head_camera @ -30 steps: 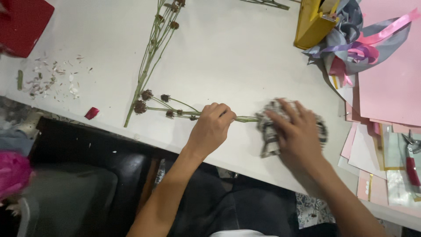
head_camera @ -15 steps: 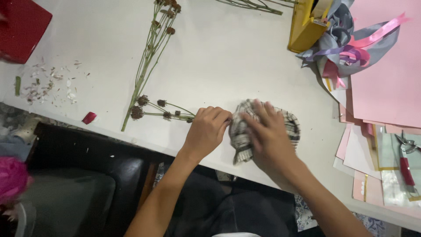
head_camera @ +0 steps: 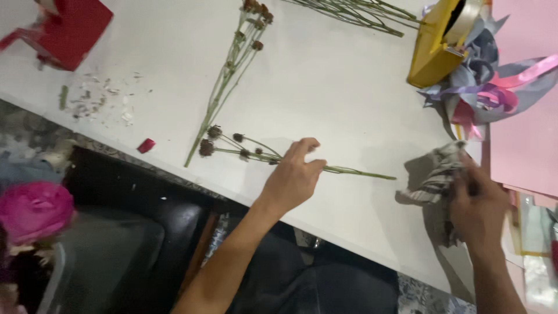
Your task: The person cleans stems of dried flowers by hand using a cloth.
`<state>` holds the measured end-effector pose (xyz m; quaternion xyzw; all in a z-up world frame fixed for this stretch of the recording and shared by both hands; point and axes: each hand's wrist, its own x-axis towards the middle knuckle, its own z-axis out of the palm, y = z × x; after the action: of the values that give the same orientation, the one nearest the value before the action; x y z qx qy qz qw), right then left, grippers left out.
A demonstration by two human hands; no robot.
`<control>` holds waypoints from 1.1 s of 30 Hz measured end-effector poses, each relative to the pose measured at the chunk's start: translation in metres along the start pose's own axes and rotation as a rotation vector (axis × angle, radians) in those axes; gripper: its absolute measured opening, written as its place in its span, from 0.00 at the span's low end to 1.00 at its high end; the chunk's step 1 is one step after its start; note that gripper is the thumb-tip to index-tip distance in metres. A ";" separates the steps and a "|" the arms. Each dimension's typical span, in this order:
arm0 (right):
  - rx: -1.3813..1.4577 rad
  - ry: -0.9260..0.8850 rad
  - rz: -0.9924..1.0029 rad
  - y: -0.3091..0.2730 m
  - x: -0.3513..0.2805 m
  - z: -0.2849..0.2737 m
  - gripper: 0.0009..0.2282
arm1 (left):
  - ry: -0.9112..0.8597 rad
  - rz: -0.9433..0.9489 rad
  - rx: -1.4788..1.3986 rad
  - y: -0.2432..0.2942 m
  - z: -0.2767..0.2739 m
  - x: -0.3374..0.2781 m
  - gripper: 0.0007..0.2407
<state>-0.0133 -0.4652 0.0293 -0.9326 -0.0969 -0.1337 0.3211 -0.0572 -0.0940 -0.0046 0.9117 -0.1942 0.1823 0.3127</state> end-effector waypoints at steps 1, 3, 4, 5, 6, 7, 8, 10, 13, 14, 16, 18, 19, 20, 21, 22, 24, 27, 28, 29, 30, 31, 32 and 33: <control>0.020 0.085 0.016 -0.003 -0.002 -0.006 0.16 | 0.007 0.008 -0.004 0.002 0.002 0.000 0.06; 0.030 0.099 -0.143 -0.019 -0.003 0.008 0.18 | 0.032 0.038 0.048 -0.002 0.011 -0.004 0.05; 0.033 0.109 -0.300 -0.026 -0.005 0.014 0.20 | 0.058 0.067 0.093 -0.004 0.017 -0.005 0.06; 0.032 0.109 -0.298 -0.036 -0.007 0.029 0.20 | 0.056 0.067 0.091 -0.004 0.017 -0.005 0.06; 0.037 -0.023 -0.373 -0.045 -0.010 0.044 0.23 | 0.055 0.110 0.149 -0.004 0.018 -0.005 0.04; 0.045 -0.154 -0.449 -0.056 -0.013 0.060 0.27 | 0.053 0.153 0.211 -0.005 0.018 -0.005 0.04; 0.046 -0.152 -0.450 -0.073 -0.019 0.068 0.27 | 0.053 0.154 0.213 -0.004 0.017 -0.006 0.04; -0.243 -0.281 -0.467 -0.109 -0.031 0.083 0.26 | 0.067 0.193 0.292 -0.003 0.014 -0.007 0.05; -0.227 -0.333 -0.324 -0.129 -0.025 0.049 0.21 | 0.083 0.187 0.246 -0.004 0.016 -0.011 0.08; -0.229 -0.335 -0.328 -0.112 -0.024 0.047 0.21 | 0.086 0.184 0.246 -0.003 0.014 -0.011 0.08; -0.117 -0.211 -0.283 -0.077 -0.022 0.041 0.24 | 0.158 0.211 0.278 -0.003 0.011 -0.010 0.10; -0.133 -0.199 -0.174 -0.085 -0.020 0.019 0.22 | 0.192 0.223 0.352 0.004 0.004 -0.005 0.09; -0.146 -0.190 -0.062 -0.089 -0.020 0.008 0.20 | 0.220 0.232 0.427 0.008 0.001 -0.005 0.08; -0.148 -0.194 -0.057 -0.069 -0.019 0.007 0.20 | 0.216 0.230 0.422 0.007 0.001 -0.005 0.08; -0.077 -0.149 -0.037 -0.049 -0.018 0.006 0.20 | 0.207 0.224 0.423 0.007 0.002 -0.004 0.06; -0.006 -0.103 -0.016 -0.028 -0.017 0.004 0.20 | 0.198 0.218 0.423 0.007 0.003 -0.003 0.04; 0.014 -0.068 0.092 0.005 -0.012 0.008 0.18 | 0.192 0.227 0.403 0.006 0.003 -0.003 0.02; 0.099 0.068 0.062 0.004 -0.008 0.003 0.17 | 0.171 0.231 0.314 0.009 0.002 -0.004 0.02; 0.163 0.167 -0.083 -0.004 -0.006 0.001 0.16 | 0.160 0.223 0.250 0.010 0.001 -0.004 0.05; 0.162 0.170 -0.077 -0.012 -0.006 0.006 0.16 | 0.157 0.227 0.247 0.011 0.001 -0.003 0.05; 0.138 0.203 -0.125 -0.020 -0.007 0.010 0.17 | 0.166 0.250 0.273 0.012 0.000 -0.002 0.03; 0.116 0.234 -0.174 -0.029 -0.007 0.016 0.19 | 0.176 0.270 0.300 0.012 0.000 -0.002 0.03; 0.115 0.236 -0.170 -0.055 -0.007 0.022 0.19 | 0.173 0.274 0.299 0.011 0.004 -0.004 0.03; 0.172 0.133 -0.252 -0.081 -0.006 0.028 0.19 | 0.104 0.188 0.272 0.010 0.008 -0.005 0.03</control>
<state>-0.0350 -0.3858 0.0529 -0.8711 -0.2029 -0.2255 0.3863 -0.0643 -0.1048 -0.0081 0.9128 -0.2359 0.2822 0.1775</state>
